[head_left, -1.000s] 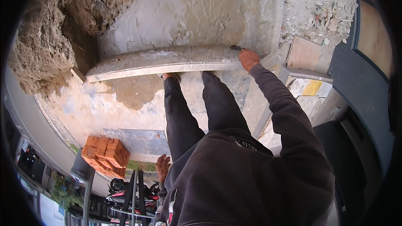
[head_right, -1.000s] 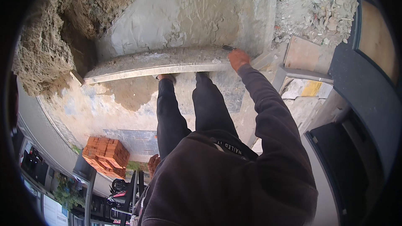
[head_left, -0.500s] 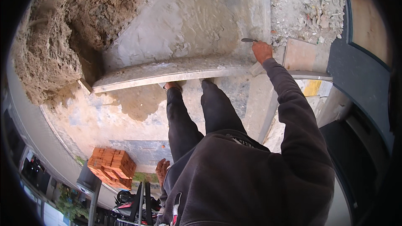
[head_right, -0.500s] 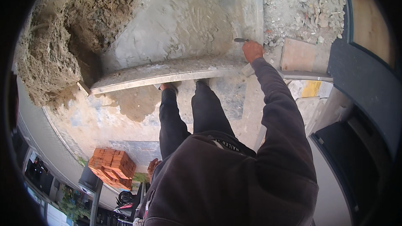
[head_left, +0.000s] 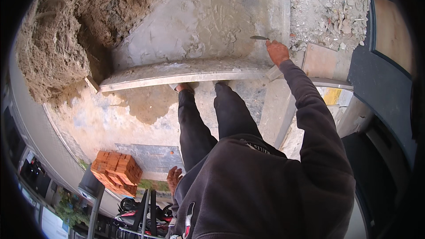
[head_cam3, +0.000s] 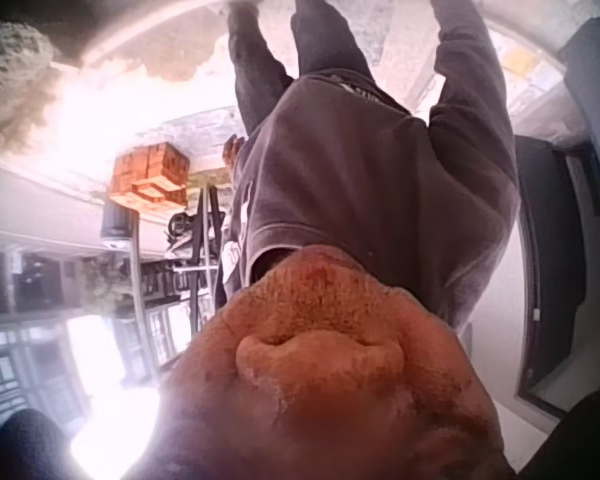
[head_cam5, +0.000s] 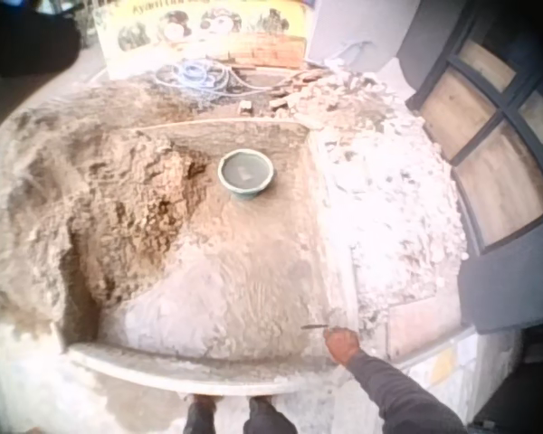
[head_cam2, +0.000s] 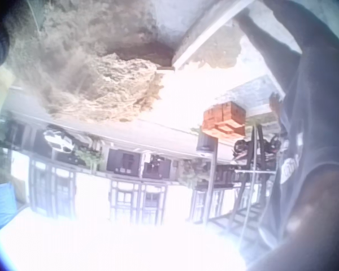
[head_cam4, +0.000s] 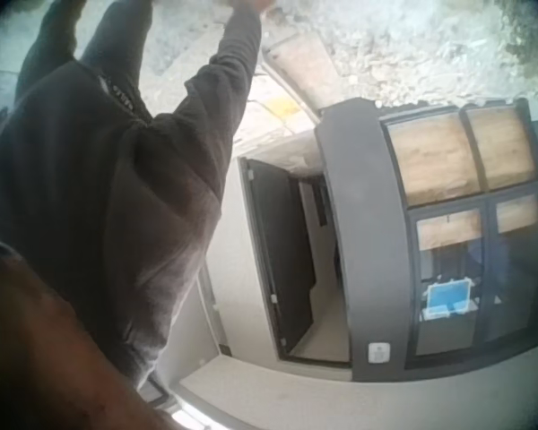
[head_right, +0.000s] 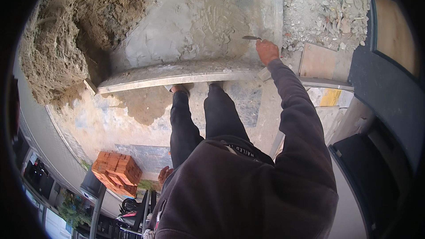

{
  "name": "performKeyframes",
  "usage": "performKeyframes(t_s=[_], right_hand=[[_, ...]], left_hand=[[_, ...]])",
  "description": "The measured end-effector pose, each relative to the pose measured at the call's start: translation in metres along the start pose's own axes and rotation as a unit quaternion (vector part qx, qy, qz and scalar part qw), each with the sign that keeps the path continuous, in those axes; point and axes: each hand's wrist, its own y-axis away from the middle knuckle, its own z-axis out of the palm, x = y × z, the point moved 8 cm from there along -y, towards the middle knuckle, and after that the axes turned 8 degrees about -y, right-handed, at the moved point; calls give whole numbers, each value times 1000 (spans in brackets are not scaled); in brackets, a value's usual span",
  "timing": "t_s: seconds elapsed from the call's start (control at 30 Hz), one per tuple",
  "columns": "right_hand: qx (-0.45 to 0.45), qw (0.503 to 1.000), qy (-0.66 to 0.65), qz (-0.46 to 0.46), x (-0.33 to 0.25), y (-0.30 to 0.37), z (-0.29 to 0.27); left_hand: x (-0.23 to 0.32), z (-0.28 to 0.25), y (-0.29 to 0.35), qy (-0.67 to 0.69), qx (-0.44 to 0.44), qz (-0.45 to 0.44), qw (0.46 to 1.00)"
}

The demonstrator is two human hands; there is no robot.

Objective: The person uses a trowel to smooth wet concrete inside a wooden frame on the ground, spreading the mixture evenly across the surface.

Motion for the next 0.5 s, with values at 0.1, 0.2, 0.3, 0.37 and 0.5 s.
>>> performKeyframes(t_s=[0.1, 0.2, 0.3, 0.37, 0.5], right_hand=[[-45, 998, -28, 46, 9, 6, 9], [-229, 970, -19, 84, 9, 1, 33], [-37, 995, -96, 15, -8, 6, -3], [-27, 980, -187, 57, -12, 14, -7], [-4, 935, -338, 107, -17, 59, -29]], left_hand=[[4, 9, 5, -11, -4, 13, 1000], [16, 16, 12, -22, 1, 22, 1000], [15, 22, 2, 16, -2, 28, 999], [25, 26, 4, 74, 32, 85, 993], [23, 30, -8, 60, 27, 93, 993]])
